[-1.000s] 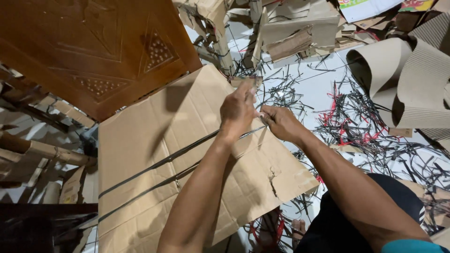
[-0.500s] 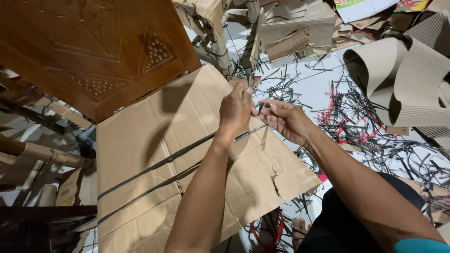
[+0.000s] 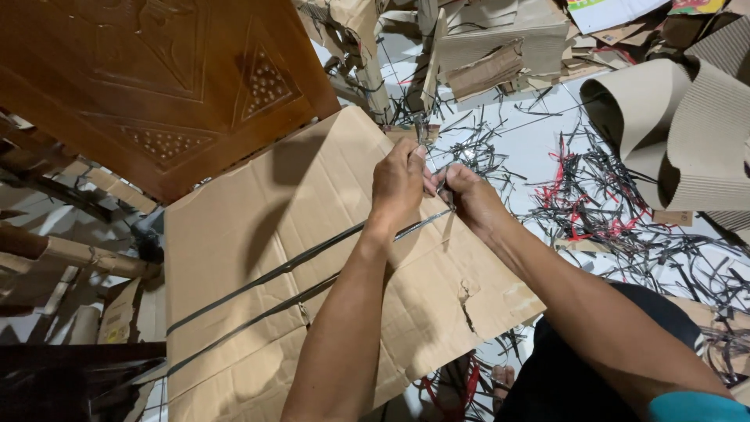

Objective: The person ties a stack of flattened cardboard pieces with black plastic straps. They wrap the straps around the bundle, pull them tight, and tie knots to secure the package. The person occasionally picks up and discards loose red and black straps from the floor.

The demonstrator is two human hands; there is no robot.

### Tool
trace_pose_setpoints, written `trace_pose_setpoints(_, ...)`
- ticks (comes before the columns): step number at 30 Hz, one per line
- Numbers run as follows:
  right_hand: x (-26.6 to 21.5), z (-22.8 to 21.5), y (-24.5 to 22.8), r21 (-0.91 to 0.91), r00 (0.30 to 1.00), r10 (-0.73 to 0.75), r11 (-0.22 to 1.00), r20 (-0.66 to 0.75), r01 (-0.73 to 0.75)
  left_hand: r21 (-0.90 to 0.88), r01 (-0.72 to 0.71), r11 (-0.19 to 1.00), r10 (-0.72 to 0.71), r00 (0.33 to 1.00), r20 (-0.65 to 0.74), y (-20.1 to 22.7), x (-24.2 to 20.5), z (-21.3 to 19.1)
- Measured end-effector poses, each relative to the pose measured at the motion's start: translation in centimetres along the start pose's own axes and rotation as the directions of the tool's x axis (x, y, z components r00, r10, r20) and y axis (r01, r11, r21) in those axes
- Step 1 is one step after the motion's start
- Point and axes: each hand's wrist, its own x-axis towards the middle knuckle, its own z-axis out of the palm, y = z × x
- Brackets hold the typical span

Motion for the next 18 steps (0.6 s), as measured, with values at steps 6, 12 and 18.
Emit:
trace_pose_setpoints(6,0.2,1.3,-1.1,0.125,0.995,0.003,0.992,0.097,-0.015,-0.024,0.015,1.000,-0.015,1.000,-0.003,-0.5,0.1,0.4)
trace_pose_setpoints(12,0.6,2.0,-1.7,-0.006,0.990,-0.067,0.998,0.125,0.068,0.177,-0.113,0.978,0.124,0.991,-0.048,0.6,-0.7,1.4)
trace_pose_setpoints(18,2.1,0.3,0.6,0.047,0.989,-0.035,0.998,0.142,0.028,0.192,-0.217,0.957,0.230,0.972,-0.049,1.7,-0.9,0.7)
